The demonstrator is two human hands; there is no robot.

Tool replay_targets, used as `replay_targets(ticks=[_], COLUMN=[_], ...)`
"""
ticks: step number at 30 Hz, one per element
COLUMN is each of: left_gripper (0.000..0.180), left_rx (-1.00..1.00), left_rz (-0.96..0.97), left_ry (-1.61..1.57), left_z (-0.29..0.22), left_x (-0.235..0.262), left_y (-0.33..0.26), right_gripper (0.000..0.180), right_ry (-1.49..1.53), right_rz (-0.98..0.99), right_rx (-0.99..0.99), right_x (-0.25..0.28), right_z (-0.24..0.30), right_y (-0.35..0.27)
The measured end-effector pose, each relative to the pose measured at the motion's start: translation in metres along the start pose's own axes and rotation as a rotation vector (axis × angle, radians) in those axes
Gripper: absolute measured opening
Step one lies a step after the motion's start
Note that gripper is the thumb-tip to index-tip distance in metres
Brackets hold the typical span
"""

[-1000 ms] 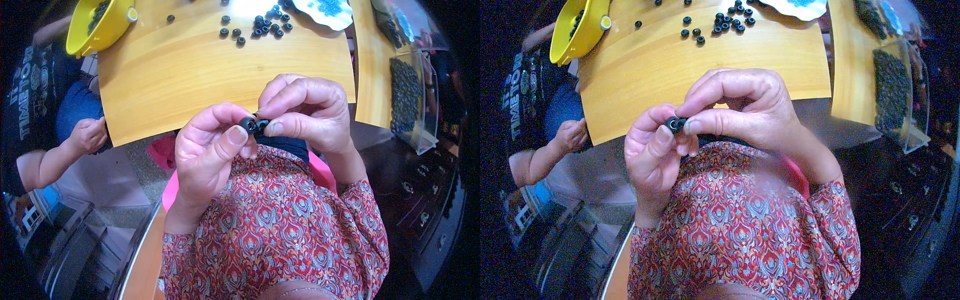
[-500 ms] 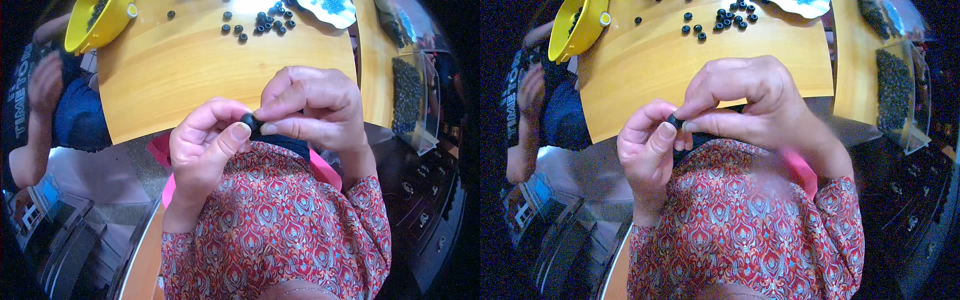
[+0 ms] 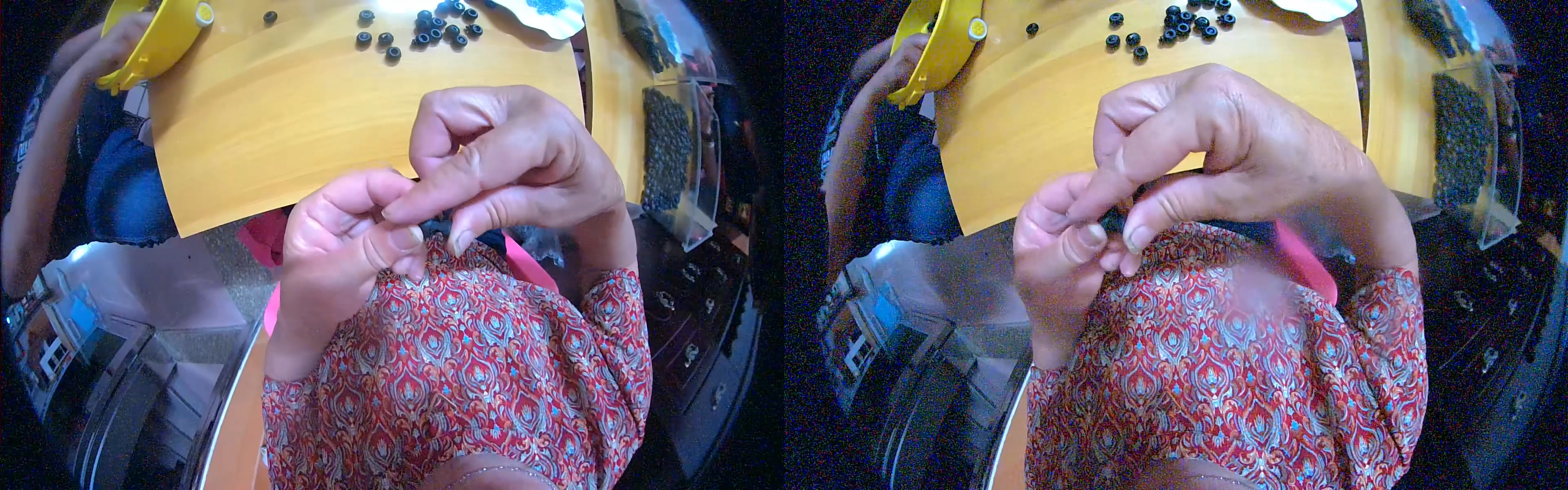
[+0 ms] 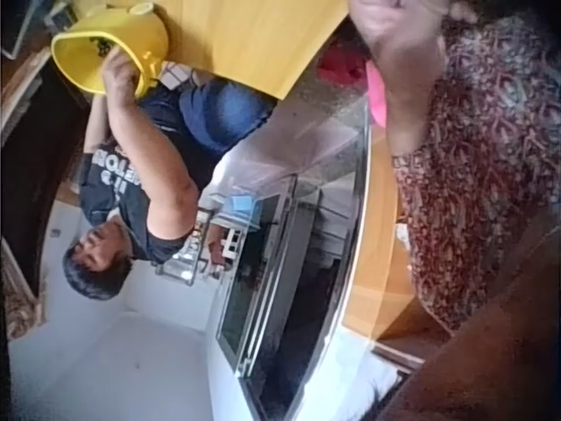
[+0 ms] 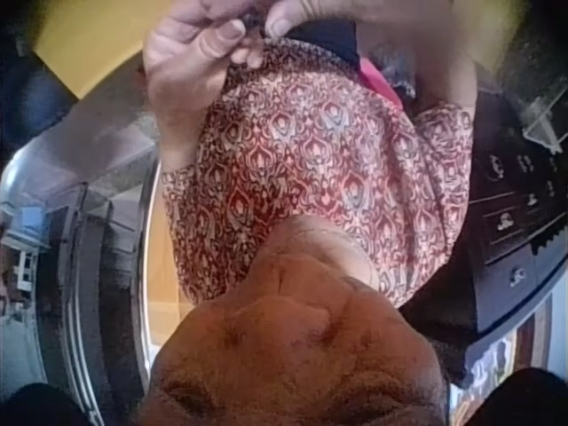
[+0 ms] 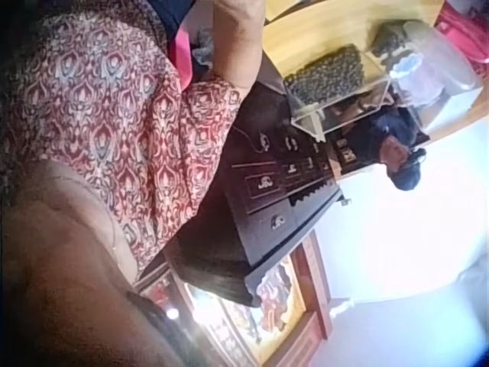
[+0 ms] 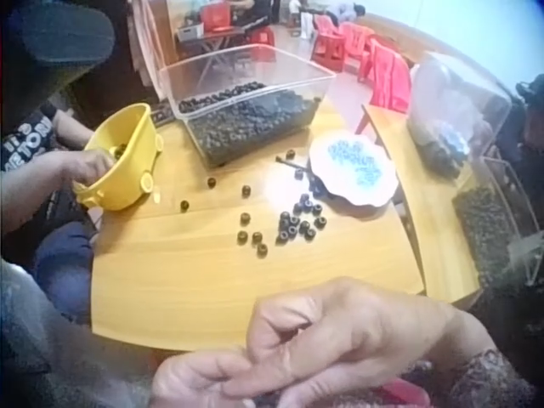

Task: Manually inserting small blue components into black circular grommets on a wooden table.

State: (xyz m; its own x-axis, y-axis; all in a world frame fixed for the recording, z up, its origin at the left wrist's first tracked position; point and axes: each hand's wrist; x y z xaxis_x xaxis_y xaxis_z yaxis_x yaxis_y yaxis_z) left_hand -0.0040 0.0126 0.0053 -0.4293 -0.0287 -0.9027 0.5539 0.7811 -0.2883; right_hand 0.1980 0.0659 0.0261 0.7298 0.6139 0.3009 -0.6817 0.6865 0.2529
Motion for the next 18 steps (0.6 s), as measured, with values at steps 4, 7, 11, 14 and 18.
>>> replay_targets(ticks=[4, 7, 11, 14, 18], left_gripper=[0.023, 0.021, 0.021, 0.019, 0.019], left_rx=[0.000, 0.002, -0.046, -0.042, -0.069], left_rz=[-0.066, -0.035, -0.005, 0.108, 0.190], left_ry=[0.059, 0.093, 0.152, 0.173, 0.171], left_z=[-0.0002, -0.0002, 0.0017, 0.0016, -0.0015], left_x=[-0.0110, -0.0114, -0.0127, -0.0126, -0.0112], left_y=[-0.0021, -0.0020, -0.0024, -0.0041, 0.0002], right_gripper=[0.030, 0.027, 0.027, 0.026, 0.024], right_ry=[0.006, 0.013, 0.005, 0.029, 0.076], right_rz=[-0.025, -0.058, -0.062, -0.090, -0.086], right_rx=[-0.007, 0.018, 0.048, 0.061, 0.113], right_x=[-0.0003, -0.0011, -0.0004, -0.0020, -0.0018], right_z=[0.0059, 0.0055, 0.0045, 0.0109, 0.0083], right_y=[-0.0030, -0.0023, 0.0007, 0.0028, 0.0063])
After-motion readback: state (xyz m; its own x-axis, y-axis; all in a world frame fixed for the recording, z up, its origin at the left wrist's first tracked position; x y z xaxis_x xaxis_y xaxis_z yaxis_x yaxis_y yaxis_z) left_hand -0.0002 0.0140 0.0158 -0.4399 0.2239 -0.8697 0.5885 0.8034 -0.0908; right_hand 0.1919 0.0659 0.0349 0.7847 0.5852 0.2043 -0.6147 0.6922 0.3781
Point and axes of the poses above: each hand's wrist, its own y-axis towards the middle knuckle, its own x-axis out of the back of the hand, z = x × y, and after that the axes turned 14 degrees about -y, right-handed
